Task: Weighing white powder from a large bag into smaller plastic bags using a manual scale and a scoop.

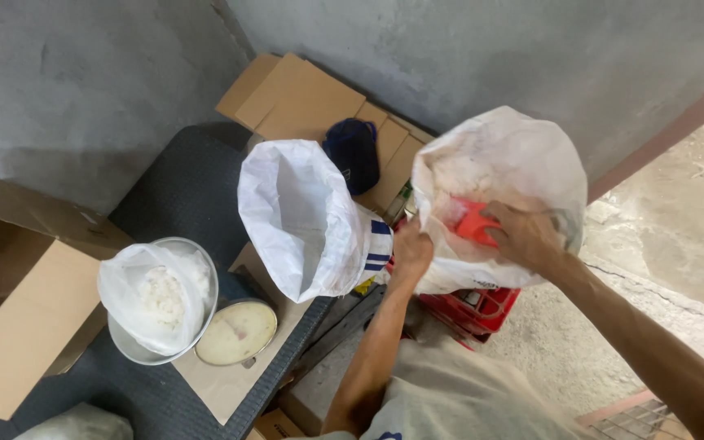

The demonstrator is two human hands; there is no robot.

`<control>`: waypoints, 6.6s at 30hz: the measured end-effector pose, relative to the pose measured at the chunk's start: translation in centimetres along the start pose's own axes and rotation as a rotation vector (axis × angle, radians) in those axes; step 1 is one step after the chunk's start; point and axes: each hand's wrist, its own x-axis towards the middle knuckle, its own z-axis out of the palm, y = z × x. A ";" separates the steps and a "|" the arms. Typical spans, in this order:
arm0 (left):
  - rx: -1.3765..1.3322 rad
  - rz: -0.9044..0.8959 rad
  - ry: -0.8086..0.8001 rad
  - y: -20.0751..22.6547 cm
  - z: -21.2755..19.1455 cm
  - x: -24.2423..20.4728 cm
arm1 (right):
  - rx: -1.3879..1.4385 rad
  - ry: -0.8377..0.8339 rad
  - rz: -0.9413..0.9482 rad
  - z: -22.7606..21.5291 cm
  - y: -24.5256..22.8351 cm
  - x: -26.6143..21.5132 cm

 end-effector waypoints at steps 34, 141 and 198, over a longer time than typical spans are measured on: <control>0.053 0.026 0.259 7.1 -4.3 5.2 | 0.573 0.413 0.069 -2.6 -0.4 1.1; -1.393 -0.037 0.737 -11.0 -43.7 -13.6 | -0.451 0.231 -1.129 -12.1 -53.8 1.6; -0.204 -0.319 -0.078 2.3 -4.0 -0.2 | -0.297 -0.148 -0.052 -5.5 1.8 2.2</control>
